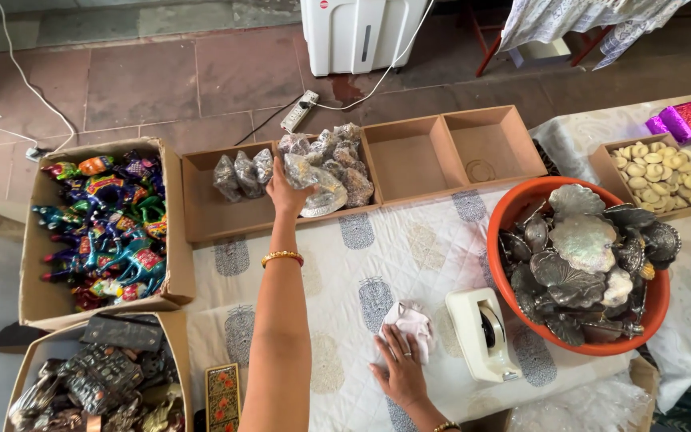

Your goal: The recorder is wrapping small decorative statues and other items in white paper or bubble wrap and preparing them for packing.

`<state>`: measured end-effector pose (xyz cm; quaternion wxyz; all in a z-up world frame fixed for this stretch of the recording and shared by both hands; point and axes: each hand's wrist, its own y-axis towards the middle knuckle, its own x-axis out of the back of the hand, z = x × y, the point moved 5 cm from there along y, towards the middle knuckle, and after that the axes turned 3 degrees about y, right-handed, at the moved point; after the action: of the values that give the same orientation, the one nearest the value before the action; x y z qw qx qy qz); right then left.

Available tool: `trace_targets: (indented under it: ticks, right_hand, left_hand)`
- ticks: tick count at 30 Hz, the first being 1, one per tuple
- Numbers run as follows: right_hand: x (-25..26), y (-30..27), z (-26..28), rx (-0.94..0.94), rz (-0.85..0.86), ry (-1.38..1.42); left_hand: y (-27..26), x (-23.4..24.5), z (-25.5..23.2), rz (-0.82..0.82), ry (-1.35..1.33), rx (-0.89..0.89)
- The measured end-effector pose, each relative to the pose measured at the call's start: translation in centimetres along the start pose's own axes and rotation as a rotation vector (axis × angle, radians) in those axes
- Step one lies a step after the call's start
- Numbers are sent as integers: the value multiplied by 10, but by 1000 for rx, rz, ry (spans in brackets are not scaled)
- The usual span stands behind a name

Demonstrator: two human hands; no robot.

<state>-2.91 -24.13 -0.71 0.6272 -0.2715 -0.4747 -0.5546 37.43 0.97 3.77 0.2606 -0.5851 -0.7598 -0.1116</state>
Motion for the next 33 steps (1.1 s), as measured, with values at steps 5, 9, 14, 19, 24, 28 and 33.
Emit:
trace_targets:
  ticks: [5, 9, 14, 19, 24, 28, 33]
  right_hand:
    - [-6, -1, -4, -9, 12, 11]
    - [-6, -2, -4, 7, 7, 4]
    - [-7, -2, -3, 14, 1, 2]
    - [-8, -3, -6, 12, -3, -9]
    - [-10, -4, -6, 5, 15, 13]
    - [-6, 5, -2, 6, 26, 19]
    - [-5, 55, -14, -139, -202, 336]
  left_hand:
    - [4, -2, -8, -18, 162, -10]
    - [-13, 5, -22, -61, 186, -135]
    - [-39, 19, -36, -60, 43, -361]
    - [-83, 46, -58, -69, -33, -428]
    - [-149, 61, -39, -215, 95, -737]
    - [-188, 74, -21, -156, 33, -609]
    - [-222, 72, 17, -143, -12, -386]
